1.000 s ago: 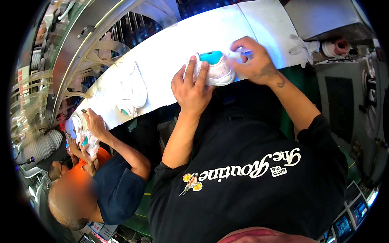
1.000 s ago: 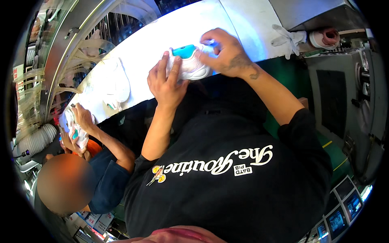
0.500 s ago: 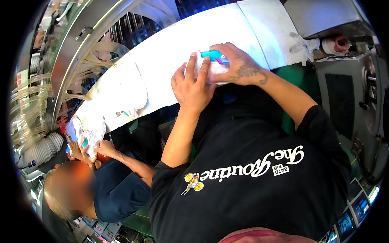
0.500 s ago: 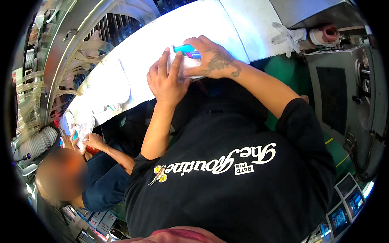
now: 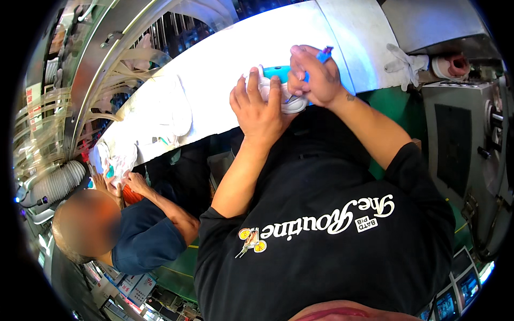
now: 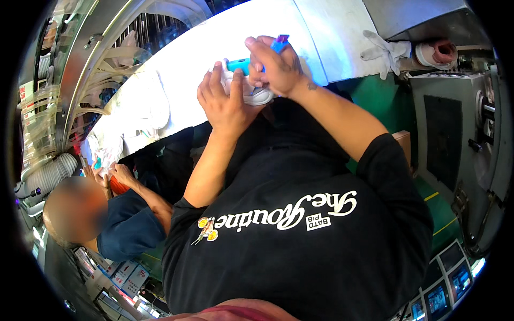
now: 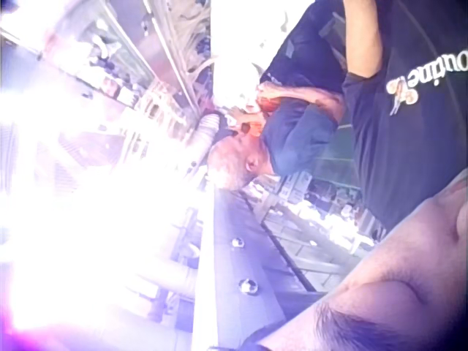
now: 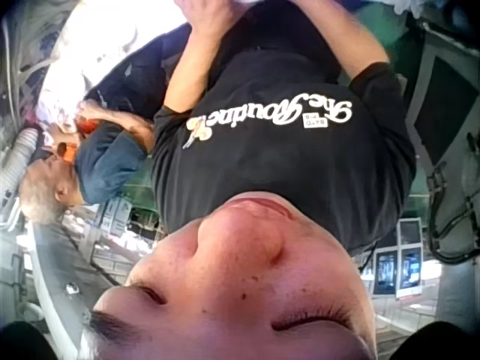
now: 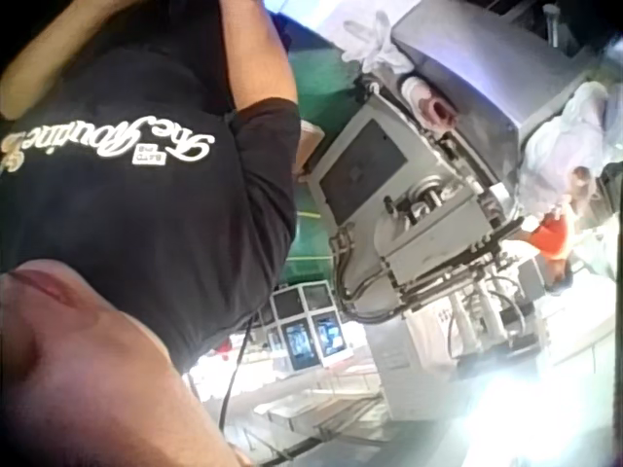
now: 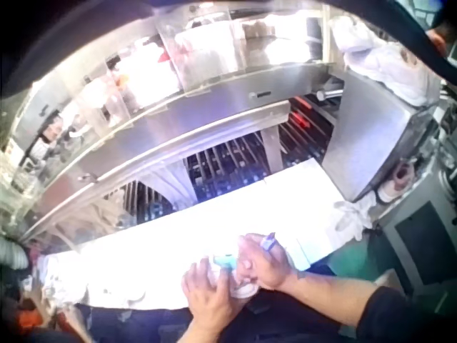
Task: The person assembles white shoes by inserting teal insoles and using a blue tool to tuck and adjust the shoe's upper material. They handle multiple shoes sequentially, placing each finished unit onto a conveyor belt.
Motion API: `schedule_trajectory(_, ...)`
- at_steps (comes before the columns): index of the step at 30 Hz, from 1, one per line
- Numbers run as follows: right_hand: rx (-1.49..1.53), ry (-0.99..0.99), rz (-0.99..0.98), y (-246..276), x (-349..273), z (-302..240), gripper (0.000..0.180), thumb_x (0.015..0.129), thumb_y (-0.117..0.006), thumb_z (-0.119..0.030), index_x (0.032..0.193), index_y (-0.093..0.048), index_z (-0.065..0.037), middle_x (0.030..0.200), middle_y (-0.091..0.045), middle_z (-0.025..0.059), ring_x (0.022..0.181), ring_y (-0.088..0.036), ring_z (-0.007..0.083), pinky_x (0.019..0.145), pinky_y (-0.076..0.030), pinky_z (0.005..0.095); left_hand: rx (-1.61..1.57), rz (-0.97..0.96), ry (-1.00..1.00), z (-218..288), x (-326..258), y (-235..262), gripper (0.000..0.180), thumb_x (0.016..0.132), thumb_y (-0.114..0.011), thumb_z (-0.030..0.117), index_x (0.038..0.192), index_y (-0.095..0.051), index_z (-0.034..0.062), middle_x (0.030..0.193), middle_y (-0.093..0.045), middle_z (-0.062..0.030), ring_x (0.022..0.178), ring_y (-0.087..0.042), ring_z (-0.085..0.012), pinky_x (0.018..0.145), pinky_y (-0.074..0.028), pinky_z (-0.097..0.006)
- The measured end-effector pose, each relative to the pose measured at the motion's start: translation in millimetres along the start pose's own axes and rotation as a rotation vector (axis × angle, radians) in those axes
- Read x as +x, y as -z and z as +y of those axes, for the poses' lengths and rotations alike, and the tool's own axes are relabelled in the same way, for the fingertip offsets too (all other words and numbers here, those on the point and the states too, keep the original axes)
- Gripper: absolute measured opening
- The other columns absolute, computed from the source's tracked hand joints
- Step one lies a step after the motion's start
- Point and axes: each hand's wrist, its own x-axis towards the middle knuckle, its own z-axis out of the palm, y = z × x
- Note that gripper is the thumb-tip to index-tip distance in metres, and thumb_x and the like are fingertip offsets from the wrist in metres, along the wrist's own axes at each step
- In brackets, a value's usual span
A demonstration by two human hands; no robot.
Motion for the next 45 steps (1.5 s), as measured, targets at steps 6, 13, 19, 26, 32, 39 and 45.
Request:
schedule_trajectory(6, 0.117, -0.128, 0.136, 2.6, 4.8, -16.2, 0.045, 0.109, -0.065, -0.040, 0.079, -0.048, -0.012, 0.067, -0.045, 0.0004, 0.049, -0.040, 0.0130, 0.050, -0.036, 0.0313, -0.030, 0.040, -0.002, 0.7, 0.4, -1.3, 0.088, 0.064, -0.097, 0.049, 0.136, -0.066, 0.0099, 0.154, -0.052, -0.0289, 0.134, -0.053, -0.0508, 0.106, -0.041, -0.063)
schedule_trajectory(13, 0.272, 0.006, 0.291, -23.3, -30.2, 11.3, 0.042, 0.110, -0.060, -0.039, 0.079, -0.048, -0.014, 0.068, -0.044, 0.0000, 0.052, -0.039, 0.0147, 0.055, -0.037, 0.0345, -0.009, 0.103, -0.049, -2.3, -0.5, -5.5, 0.092, 0.066, -0.096, 0.051, 0.141, -0.063, 0.0106, 0.154, -0.053, -0.0284, 0.132, -0.055, -0.0489, 0.105, -0.042, -0.060)
schedule_trajectory(19, 0.432, 0.004, 0.322, -0.9, -14.3, -11.5, 0.039, 0.109, -0.060, -0.036, 0.078, -0.047, -0.016, 0.068, -0.044, -0.0021, 0.051, -0.036, 0.0144, 0.055, -0.034, 0.0339, -0.061, 0.103, -0.084, -11.2, -10.1, -2.4, 0.091, 0.060, -0.100, 0.048, 0.138, -0.067, 0.0148, 0.153, -0.056, -0.0242, 0.131, -0.057, -0.0470, 0.104, -0.044, -0.058)
schedule_trajectory(26, 0.200, 0.054, 0.172, -8.7, -17.9, -6.5, 0.037, 0.110, -0.057, -0.034, 0.081, -0.048, -0.014, 0.065, -0.043, 0.0003, 0.048, -0.037, 0.0127, 0.051, -0.037, 0.0331, -0.097, 0.138, -0.092, -12.8, -12.9, -2.8, 0.090, 0.055, -0.103, 0.050, 0.132, -0.072, 0.0161, 0.153, -0.057, -0.0226, 0.132, -0.057, -0.0466, 0.104, -0.045, -0.058)
schedule_trajectory(32, -0.548, -0.056, -0.114, -3.8, 5.1, -30.2, 0.034, 0.107, -0.067, -0.031, 0.082, -0.054, -0.011, 0.068, -0.056, 0.0036, 0.048, -0.047, 0.0123, 0.050, -0.042, 0.0295, -0.084, 0.135, -0.110, -16.6, -13.6, -0.7, 0.090, 0.059, -0.102, 0.055, 0.135, -0.071, 0.0171, 0.152, -0.057, -0.0242, 0.133, -0.057, -0.0453, 0.104, -0.046, -0.057)
schedule_trajectory(39, -1.808, 0.038, 0.030, 59.6, 23.3, -29.7, 0.058, 0.097, -0.078, -0.049, 0.136, -0.064, -0.008, 0.141, -0.063, 0.0194, 0.131, -0.061, 0.0349, 0.107, -0.052, 0.0488, -0.429, 0.192, -0.044, -57.5, -20.9, 17.2, 0.102, 0.060, -0.100, 0.067, 0.141, -0.065, 0.0149, 0.156, -0.052, -0.0265, 0.142, -0.055, -0.0453, 0.111, -0.050, -0.056)
schedule_trajectory(45, -1.409, -0.003, -0.258, 20.6, 7.5, -26.9, 0.102, 0.083, -0.092, -0.042, 0.166, -0.042, -0.009, 0.167, -0.041, 0.0182, 0.151, -0.046, 0.0350, 0.125, -0.039, 0.0515, -0.588, 0.256, -0.003, -78.4, -31.8, 25.1, 0.107, 0.055, -0.103, 0.062, 0.140, -0.063, 0.0125, 0.155, -0.050, -0.0286, 0.142, -0.056, -0.0462, 0.111, -0.054, -0.054)
